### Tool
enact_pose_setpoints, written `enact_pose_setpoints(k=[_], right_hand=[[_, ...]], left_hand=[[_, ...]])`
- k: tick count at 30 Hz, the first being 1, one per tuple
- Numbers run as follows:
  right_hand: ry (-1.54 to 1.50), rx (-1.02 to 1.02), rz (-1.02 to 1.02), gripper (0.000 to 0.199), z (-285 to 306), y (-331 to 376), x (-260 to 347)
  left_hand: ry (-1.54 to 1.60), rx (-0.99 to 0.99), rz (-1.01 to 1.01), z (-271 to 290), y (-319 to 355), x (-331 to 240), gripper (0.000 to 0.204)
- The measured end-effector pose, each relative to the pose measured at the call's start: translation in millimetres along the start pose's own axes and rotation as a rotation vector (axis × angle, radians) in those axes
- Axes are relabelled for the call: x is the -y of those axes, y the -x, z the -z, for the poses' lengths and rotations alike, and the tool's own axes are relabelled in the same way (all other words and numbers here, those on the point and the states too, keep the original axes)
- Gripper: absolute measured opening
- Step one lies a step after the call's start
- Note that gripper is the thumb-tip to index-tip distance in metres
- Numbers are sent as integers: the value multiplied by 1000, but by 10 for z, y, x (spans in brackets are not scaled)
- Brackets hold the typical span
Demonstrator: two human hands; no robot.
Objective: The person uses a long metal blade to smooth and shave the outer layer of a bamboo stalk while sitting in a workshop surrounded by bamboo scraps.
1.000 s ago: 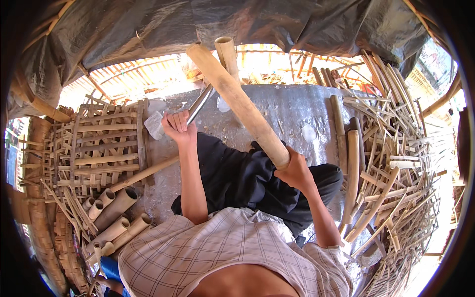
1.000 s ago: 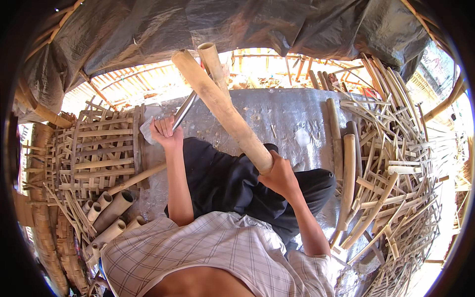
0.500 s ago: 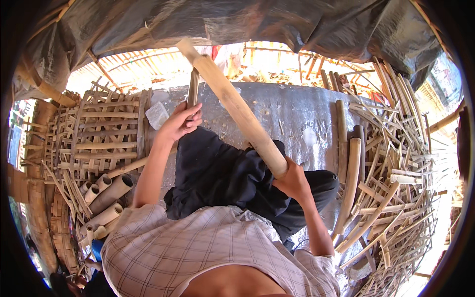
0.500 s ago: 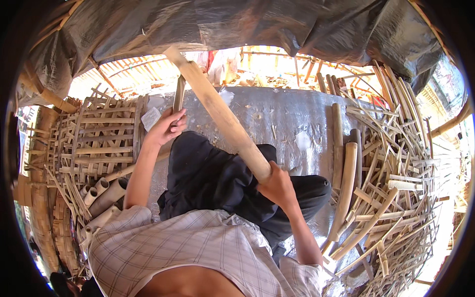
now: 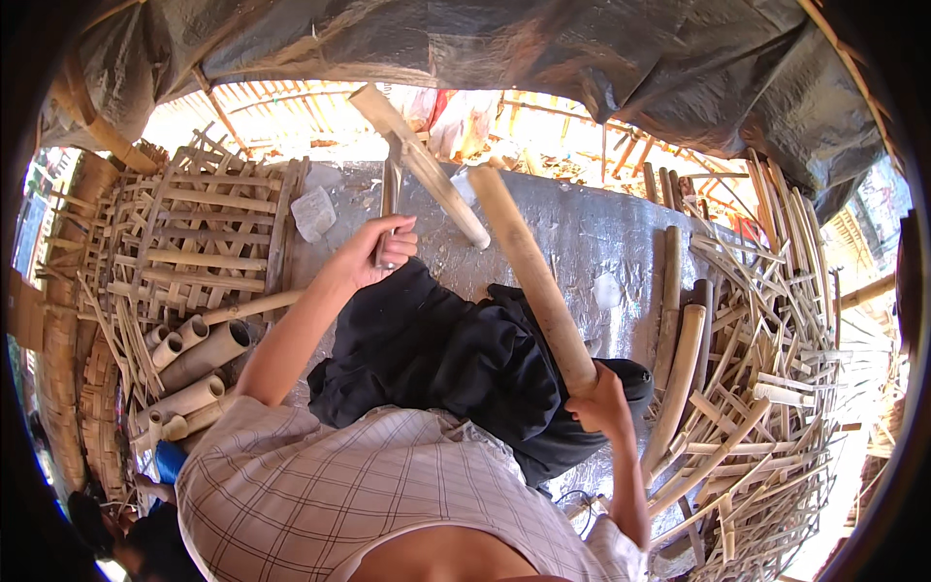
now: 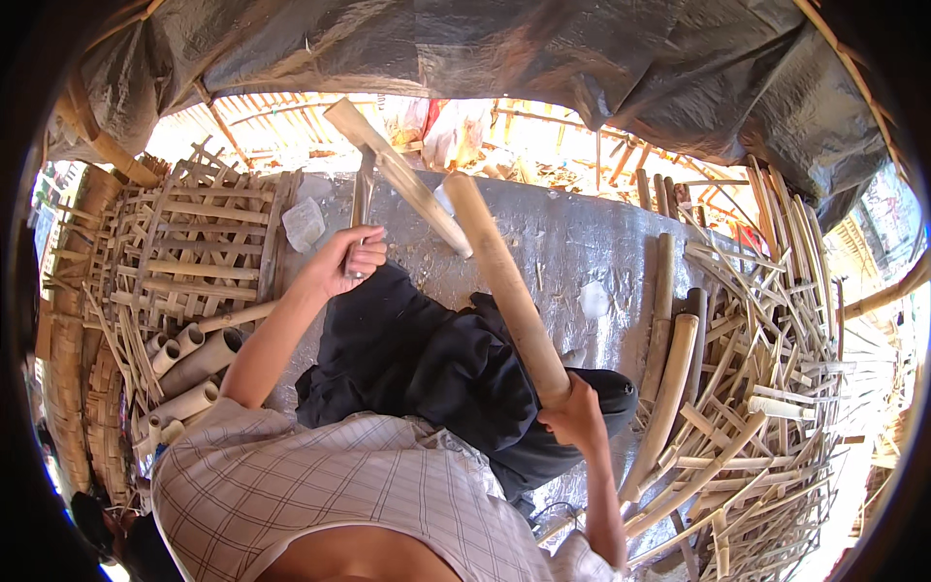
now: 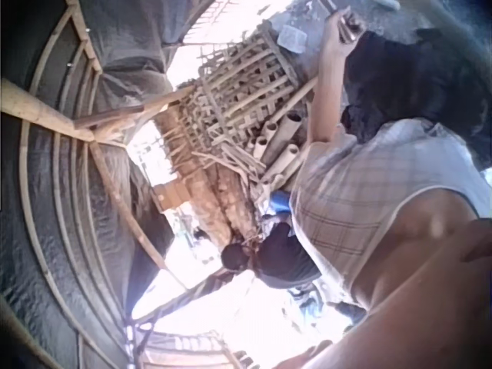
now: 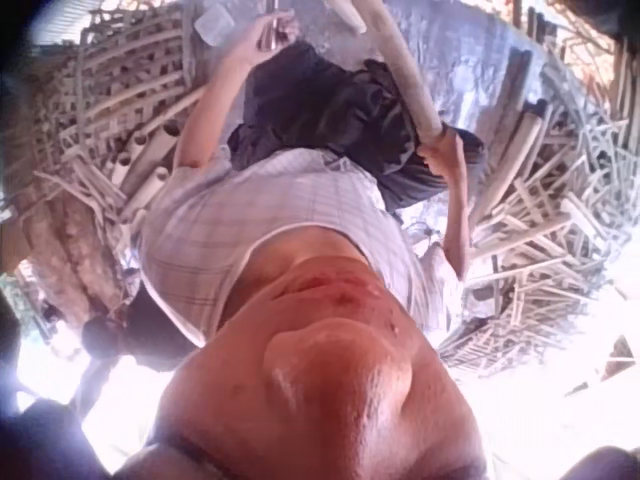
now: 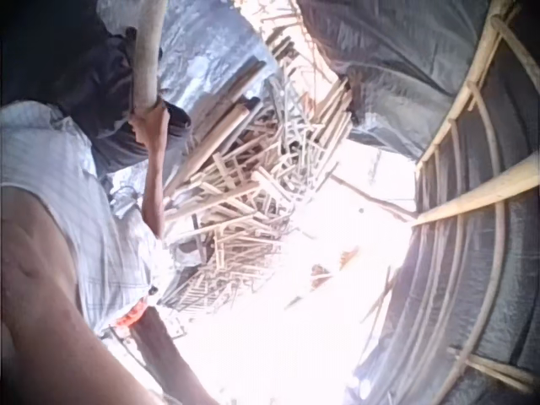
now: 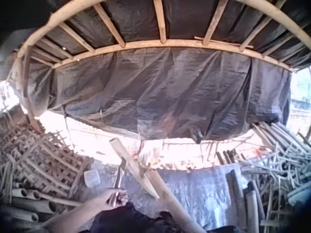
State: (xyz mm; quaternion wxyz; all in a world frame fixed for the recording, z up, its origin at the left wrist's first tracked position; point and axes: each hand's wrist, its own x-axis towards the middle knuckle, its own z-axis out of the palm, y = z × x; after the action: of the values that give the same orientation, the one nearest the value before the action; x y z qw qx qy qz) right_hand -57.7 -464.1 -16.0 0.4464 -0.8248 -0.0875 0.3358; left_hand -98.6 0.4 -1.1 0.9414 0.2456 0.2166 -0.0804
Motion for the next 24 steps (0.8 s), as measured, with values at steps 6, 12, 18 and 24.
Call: enact_pose_setpoints(k=[6, 12, 18, 24], right_hand=[[-400, -72, -120, 46, -427, 139, -586], [-557, -173, -194, 40, -497, 70, -604], [-593, -173, -213, 38, -473, 84, -628], [-549, -170, -224, 40, -441, 135, -537]], left_hand=[[-288, -101, 168, 255, 243, -91, 39], [-715, -166, 216, 646, 592, 373, 32], [-1183, -468, -97, 964, 756, 1101, 20], [-1680, -379, -256, 2005, 909, 1779, 29]])
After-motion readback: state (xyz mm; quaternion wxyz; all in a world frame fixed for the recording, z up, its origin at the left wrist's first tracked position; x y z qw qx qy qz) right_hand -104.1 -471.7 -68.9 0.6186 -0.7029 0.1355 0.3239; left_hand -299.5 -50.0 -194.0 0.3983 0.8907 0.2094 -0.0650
